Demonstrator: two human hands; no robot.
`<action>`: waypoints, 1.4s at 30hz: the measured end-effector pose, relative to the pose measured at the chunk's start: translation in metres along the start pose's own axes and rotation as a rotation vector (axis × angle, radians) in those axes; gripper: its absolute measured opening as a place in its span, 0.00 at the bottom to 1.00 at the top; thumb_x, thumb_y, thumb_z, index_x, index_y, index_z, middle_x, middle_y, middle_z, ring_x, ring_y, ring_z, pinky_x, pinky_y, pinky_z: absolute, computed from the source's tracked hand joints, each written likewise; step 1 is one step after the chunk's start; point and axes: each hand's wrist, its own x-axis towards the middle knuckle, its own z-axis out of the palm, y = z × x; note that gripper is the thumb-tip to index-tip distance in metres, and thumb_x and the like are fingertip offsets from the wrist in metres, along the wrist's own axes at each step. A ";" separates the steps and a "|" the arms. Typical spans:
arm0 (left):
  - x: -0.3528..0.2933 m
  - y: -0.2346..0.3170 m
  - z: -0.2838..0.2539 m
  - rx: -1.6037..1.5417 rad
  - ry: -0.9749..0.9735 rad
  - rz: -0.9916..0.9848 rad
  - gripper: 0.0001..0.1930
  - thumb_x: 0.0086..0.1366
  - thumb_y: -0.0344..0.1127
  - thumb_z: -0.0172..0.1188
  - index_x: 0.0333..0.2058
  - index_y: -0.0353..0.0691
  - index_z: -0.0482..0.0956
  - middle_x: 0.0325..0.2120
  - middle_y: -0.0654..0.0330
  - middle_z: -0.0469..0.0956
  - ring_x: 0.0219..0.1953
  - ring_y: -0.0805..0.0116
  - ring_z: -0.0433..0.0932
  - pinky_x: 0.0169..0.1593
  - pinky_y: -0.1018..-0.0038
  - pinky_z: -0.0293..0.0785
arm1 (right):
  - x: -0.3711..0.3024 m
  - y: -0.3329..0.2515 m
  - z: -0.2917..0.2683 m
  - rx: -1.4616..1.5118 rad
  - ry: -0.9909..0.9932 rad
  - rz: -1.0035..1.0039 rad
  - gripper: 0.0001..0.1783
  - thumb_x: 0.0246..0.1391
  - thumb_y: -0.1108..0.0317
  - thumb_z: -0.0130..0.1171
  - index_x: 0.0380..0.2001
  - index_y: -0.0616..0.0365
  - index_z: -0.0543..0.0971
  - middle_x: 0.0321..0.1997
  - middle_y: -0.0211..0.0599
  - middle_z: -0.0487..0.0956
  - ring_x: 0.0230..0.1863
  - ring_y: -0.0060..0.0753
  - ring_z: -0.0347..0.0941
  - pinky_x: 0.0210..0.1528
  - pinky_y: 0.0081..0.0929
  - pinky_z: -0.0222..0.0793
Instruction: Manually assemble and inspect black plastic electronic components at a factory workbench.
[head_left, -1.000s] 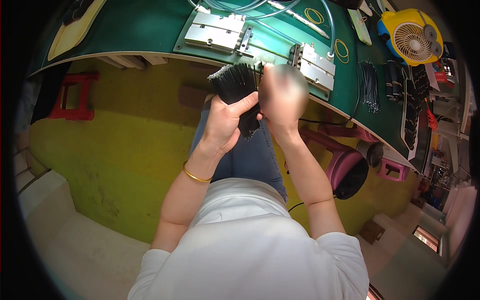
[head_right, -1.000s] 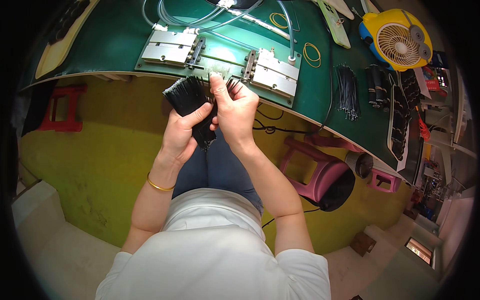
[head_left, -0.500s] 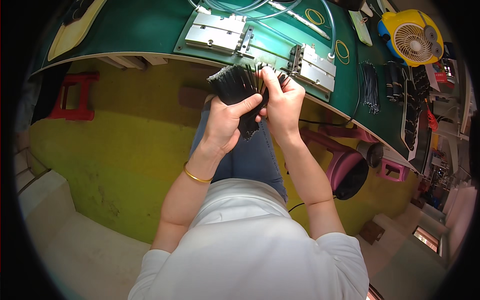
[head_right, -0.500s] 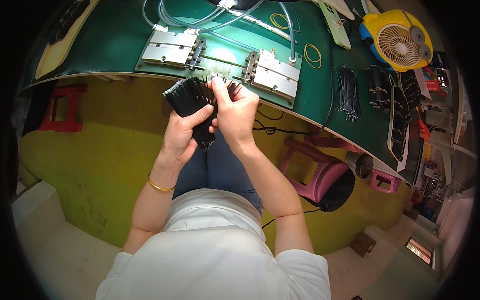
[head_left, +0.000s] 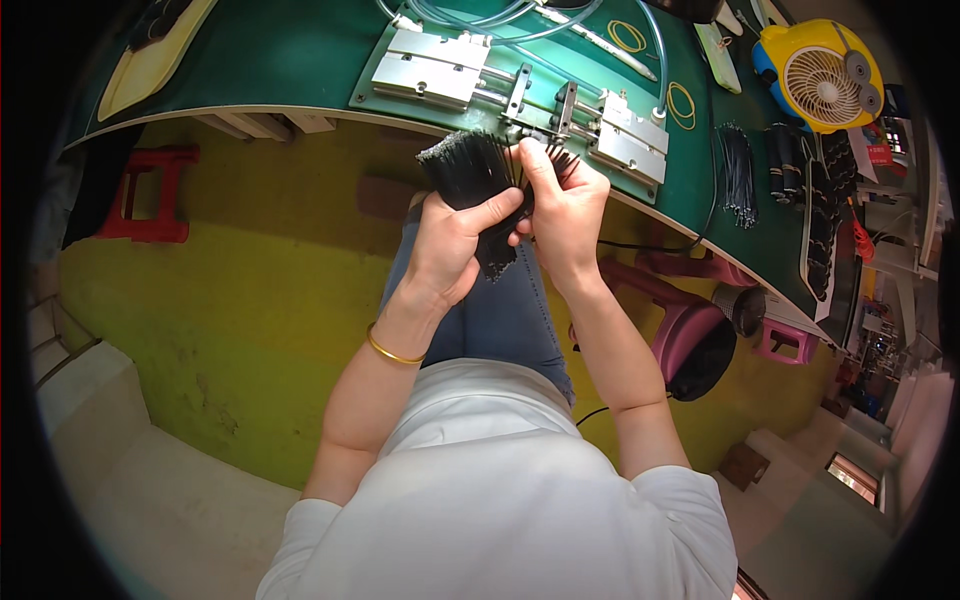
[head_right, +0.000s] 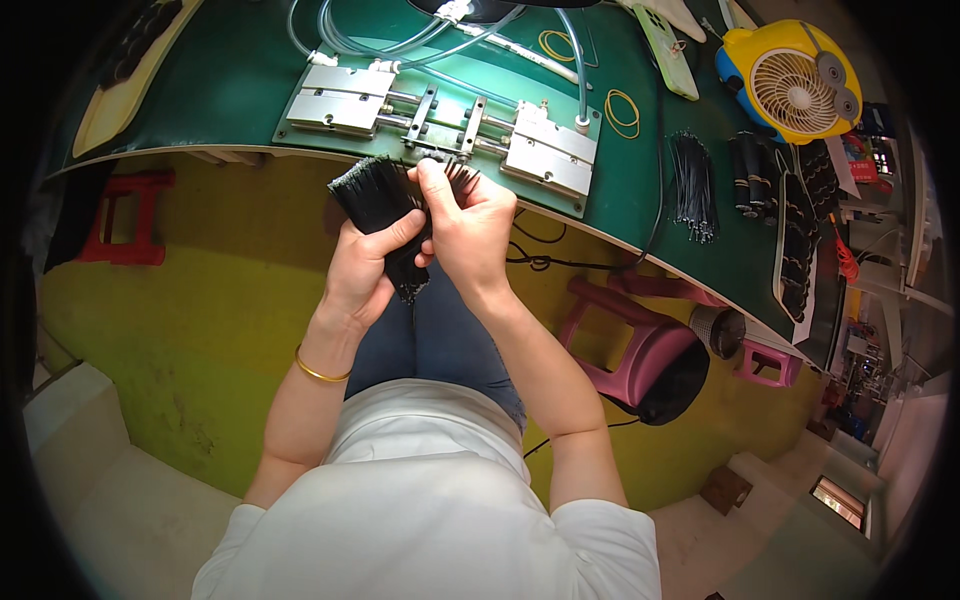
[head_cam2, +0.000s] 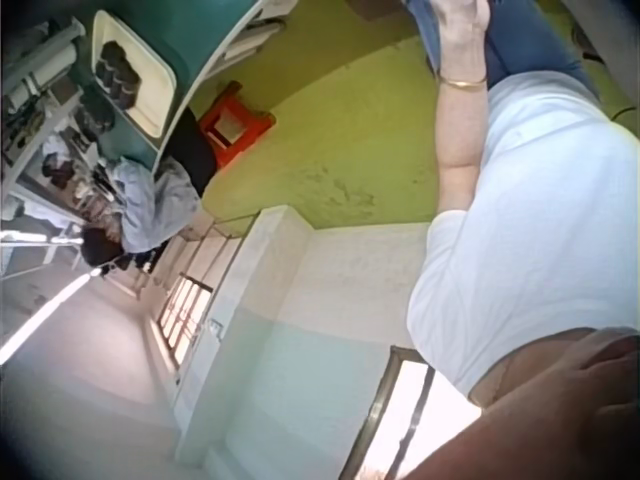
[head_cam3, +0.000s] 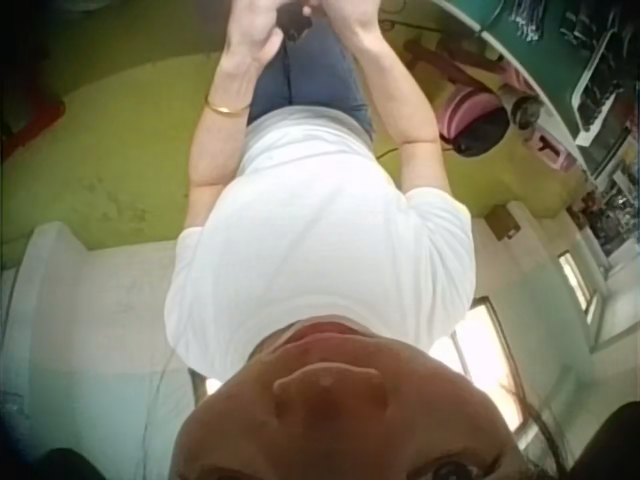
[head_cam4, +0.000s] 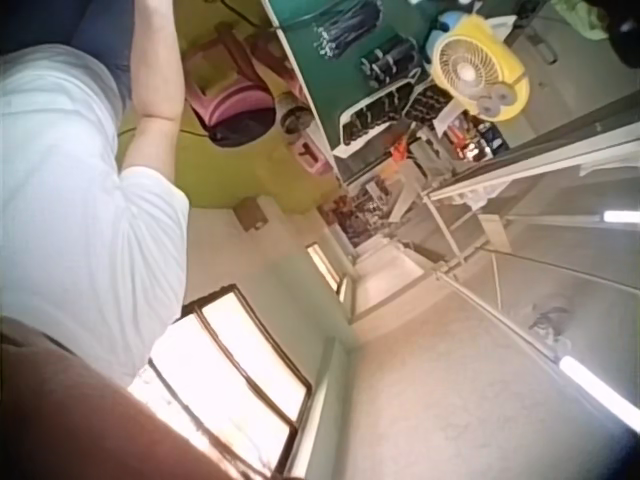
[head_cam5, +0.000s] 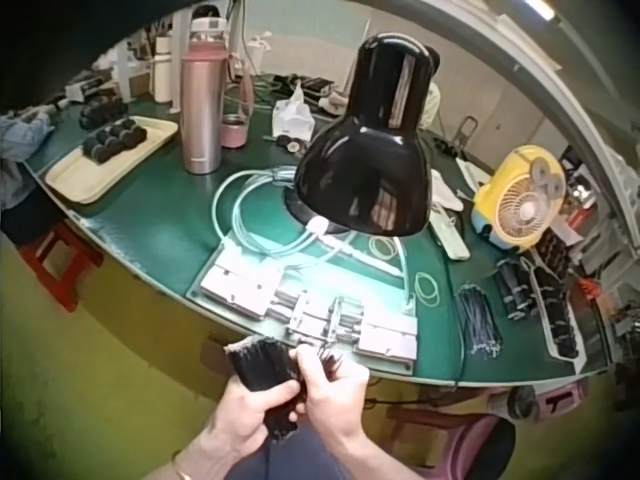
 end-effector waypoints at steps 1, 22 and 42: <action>0.000 -0.001 0.000 0.001 0.006 -0.001 0.08 0.55 0.23 0.56 0.35 0.35 0.74 0.25 0.62 0.74 0.21 0.75 0.73 0.22 0.81 0.69 | 0.000 0.000 0.000 0.000 0.000 0.000 0.13 0.53 0.65 0.53 0.23 0.64 0.77 0.11 0.26 0.69 0.06 0.12 0.59 0.05 0.14 0.55; 0.000 0.000 0.000 0.033 -0.009 -0.002 0.08 0.57 0.26 0.55 0.36 0.35 0.71 0.25 0.61 0.73 0.22 0.74 0.71 0.24 0.81 0.69 | 0.002 0.000 -0.002 -0.011 0.009 0.041 0.13 0.53 0.63 0.53 0.23 0.62 0.76 0.13 0.27 0.70 0.05 0.12 0.57 0.05 0.12 0.54; 0.003 -0.002 0.000 0.024 0.005 -0.032 0.07 0.56 0.26 0.56 0.35 0.34 0.72 0.25 0.61 0.73 0.23 0.74 0.72 0.25 0.80 0.69 | 0.003 0.003 -0.002 0.004 0.075 0.029 0.13 0.53 0.65 0.53 0.24 0.65 0.77 0.11 0.26 0.68 0.06 0.13 0.59 0.05 0.15 0.56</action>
